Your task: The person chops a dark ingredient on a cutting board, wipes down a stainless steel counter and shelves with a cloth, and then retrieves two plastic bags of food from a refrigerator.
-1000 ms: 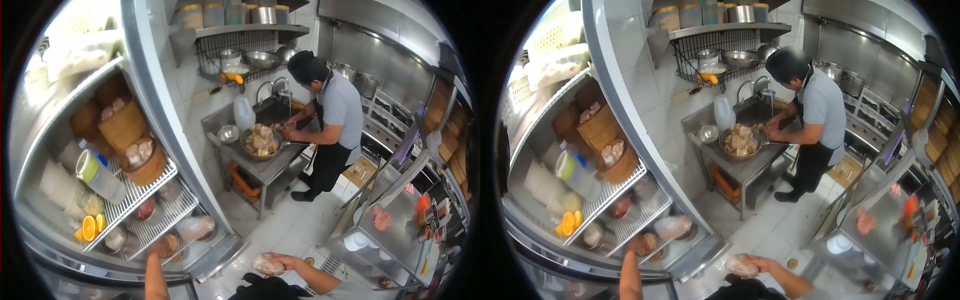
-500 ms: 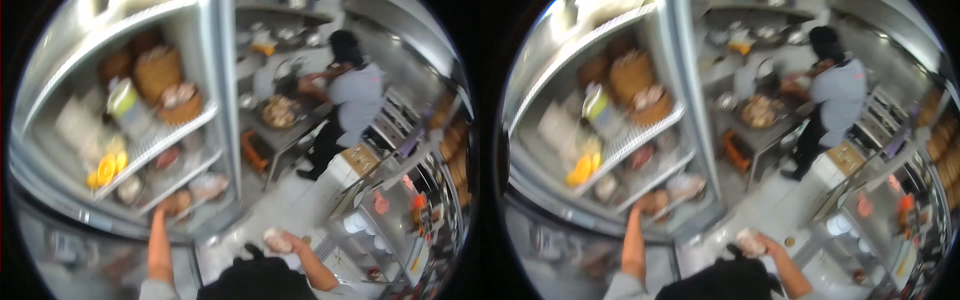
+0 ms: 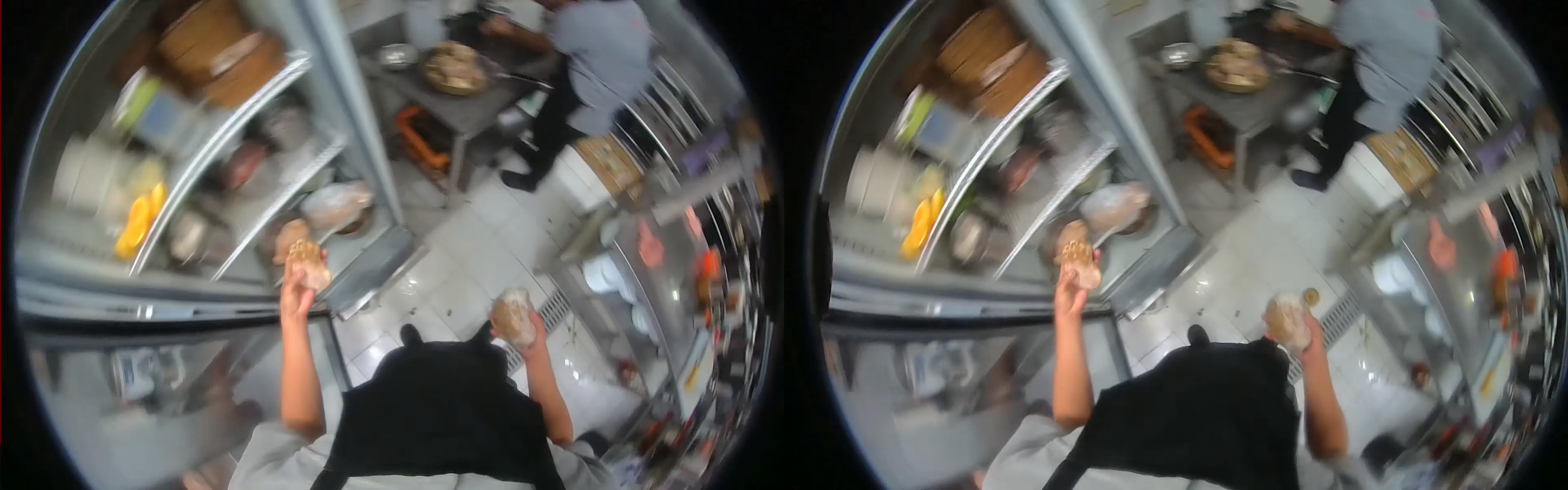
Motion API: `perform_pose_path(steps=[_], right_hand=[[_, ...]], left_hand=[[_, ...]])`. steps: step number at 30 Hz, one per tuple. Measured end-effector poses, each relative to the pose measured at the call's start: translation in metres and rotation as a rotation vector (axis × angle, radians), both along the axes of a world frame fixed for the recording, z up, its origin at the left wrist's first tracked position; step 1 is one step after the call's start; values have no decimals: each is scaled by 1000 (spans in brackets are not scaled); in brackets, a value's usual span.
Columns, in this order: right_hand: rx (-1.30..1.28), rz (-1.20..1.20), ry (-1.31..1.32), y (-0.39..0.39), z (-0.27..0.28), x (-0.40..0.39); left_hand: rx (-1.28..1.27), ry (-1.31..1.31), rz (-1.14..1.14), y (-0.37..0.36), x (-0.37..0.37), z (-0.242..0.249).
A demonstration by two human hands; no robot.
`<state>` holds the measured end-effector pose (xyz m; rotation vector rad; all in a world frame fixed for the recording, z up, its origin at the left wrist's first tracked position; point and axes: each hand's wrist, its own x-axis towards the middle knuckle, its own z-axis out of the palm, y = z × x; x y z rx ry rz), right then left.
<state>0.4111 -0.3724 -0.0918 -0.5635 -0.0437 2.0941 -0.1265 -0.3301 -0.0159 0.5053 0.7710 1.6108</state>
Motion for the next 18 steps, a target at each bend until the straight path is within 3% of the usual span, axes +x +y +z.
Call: perform_pose_path(steps=[8,10,14,16,18], right_hand=[[140,-346,-108,-41,-29,132],[123,-531,-200,-63,-20,178],[215,-763,-234,-87,4,268],[183,-919,-256,-91,24,308],[-57,-1191,-634,-85,29,342]], left_hand=[[-62,-79,-724,67,246,-34],[-146,-224,-859,90,322,-34],[-190,30,-1218,125,467,-14],[-120,-16,-1328,130,540,-15],[-100,201,-1399,135,603,-25]])
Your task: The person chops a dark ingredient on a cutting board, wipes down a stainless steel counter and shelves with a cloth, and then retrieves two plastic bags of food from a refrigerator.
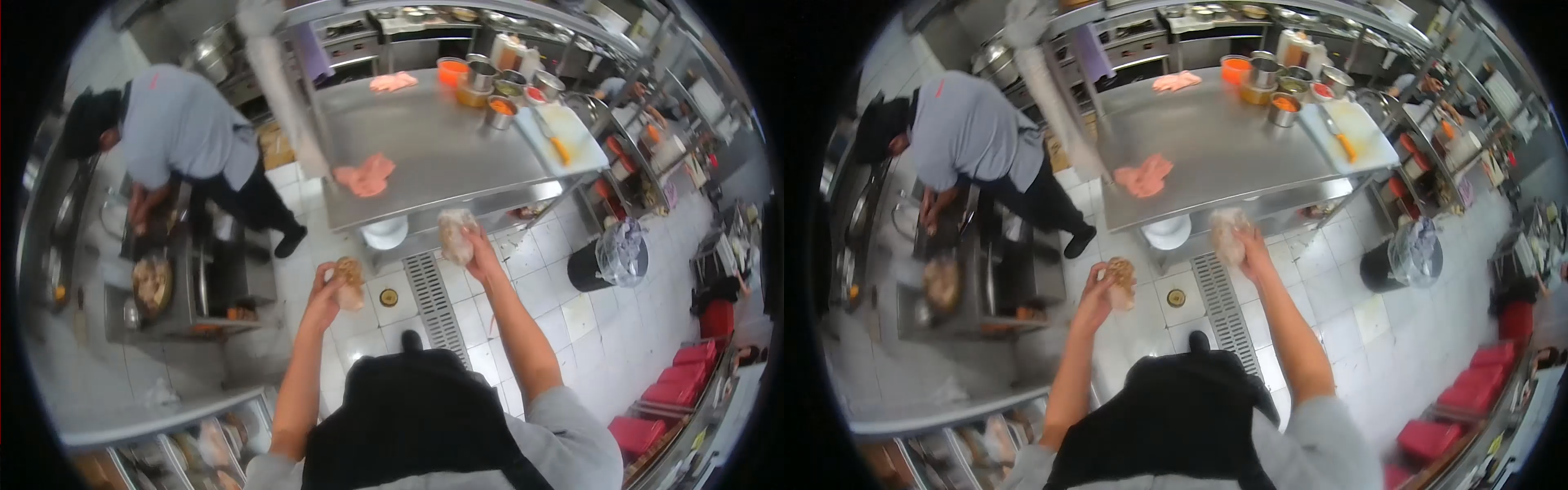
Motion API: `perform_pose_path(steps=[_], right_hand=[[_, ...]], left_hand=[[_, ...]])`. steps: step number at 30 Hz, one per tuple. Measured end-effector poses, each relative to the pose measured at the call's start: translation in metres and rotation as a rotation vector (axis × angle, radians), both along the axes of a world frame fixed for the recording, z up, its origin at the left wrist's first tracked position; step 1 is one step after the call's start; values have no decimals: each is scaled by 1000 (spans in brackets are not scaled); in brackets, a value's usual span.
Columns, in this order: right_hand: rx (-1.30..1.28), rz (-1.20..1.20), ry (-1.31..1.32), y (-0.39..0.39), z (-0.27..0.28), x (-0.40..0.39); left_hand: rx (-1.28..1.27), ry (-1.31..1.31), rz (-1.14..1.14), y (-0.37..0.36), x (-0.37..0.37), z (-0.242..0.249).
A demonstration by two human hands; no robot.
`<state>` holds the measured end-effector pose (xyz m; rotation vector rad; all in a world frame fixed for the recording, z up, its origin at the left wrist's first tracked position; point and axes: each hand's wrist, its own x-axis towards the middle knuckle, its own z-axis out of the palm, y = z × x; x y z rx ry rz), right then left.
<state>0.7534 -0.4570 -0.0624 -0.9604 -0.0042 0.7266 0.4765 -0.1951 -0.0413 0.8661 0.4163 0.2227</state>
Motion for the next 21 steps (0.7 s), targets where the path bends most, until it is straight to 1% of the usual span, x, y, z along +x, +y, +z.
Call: perform_pose_path(steps=[1,2,3,4,5,6,7,8,9,10,11,12,13,14,15,16,17,18,19,20,21], right_hand=[[6,-30,2,8,3,17],[-111,-106,-145,18,5,34],[-232,-180,-292,27,9,47],[-227,-202,-291,34,18,57],[-457,-168,-479,41,32,62],[-689,-130,-664,48,42,69],[-687,-148,-662,58,42,74],[-717,-184,-781,69,39,81],[-749,-222,-900,77,36,88],[-751,-239,-895,84,24,93],[-801,-312,-1060,93,9,101],[-852,-386,-1229,99,-4,111],[-866,-395,-1222,102,-13,116],[-853,-329,-1180,104,-19,117],[-838,-262,-1141,103,-24,125],[-850,-259,-1134,100,-22,132],[-808,-152,-1080,94,-18,133],[-764,-48,-1017,87,-16,131],[-773,-48,-993,79,-16,130],[-745,-56,-851,68,-17,129],[-714,-66,-708,54,-18,126]], left_hand=[[52,28,27,4,36,-10],[58,29,-2,4,71,-6],[214,84,14,2,102,0],[373,136,35,0,132,5],[381,132,17,-1,160,7],[609,161,36,0,191,5],[836,187,62,1,218,2],[843,178,50,3,242,-4],[940,249,75,4,266,-11],[1038,323,101,2,280,-17],[1046,319,78,0,292,-13],[1122,355,101,-2,305,-8],[1192,392,129,-4,317,-5],[1186,389,118,-1,326,-15],[1272,356,112,0,335,-25],[1358,326,101,2,342,-35],[1354,333,83,0,342,-29],[1328,354,-16,-1,340,-23],[1302,373,-116,0,340,-19],[1302,381,-143,5,338,-25],[1357,326,-70,14,330,-29]])
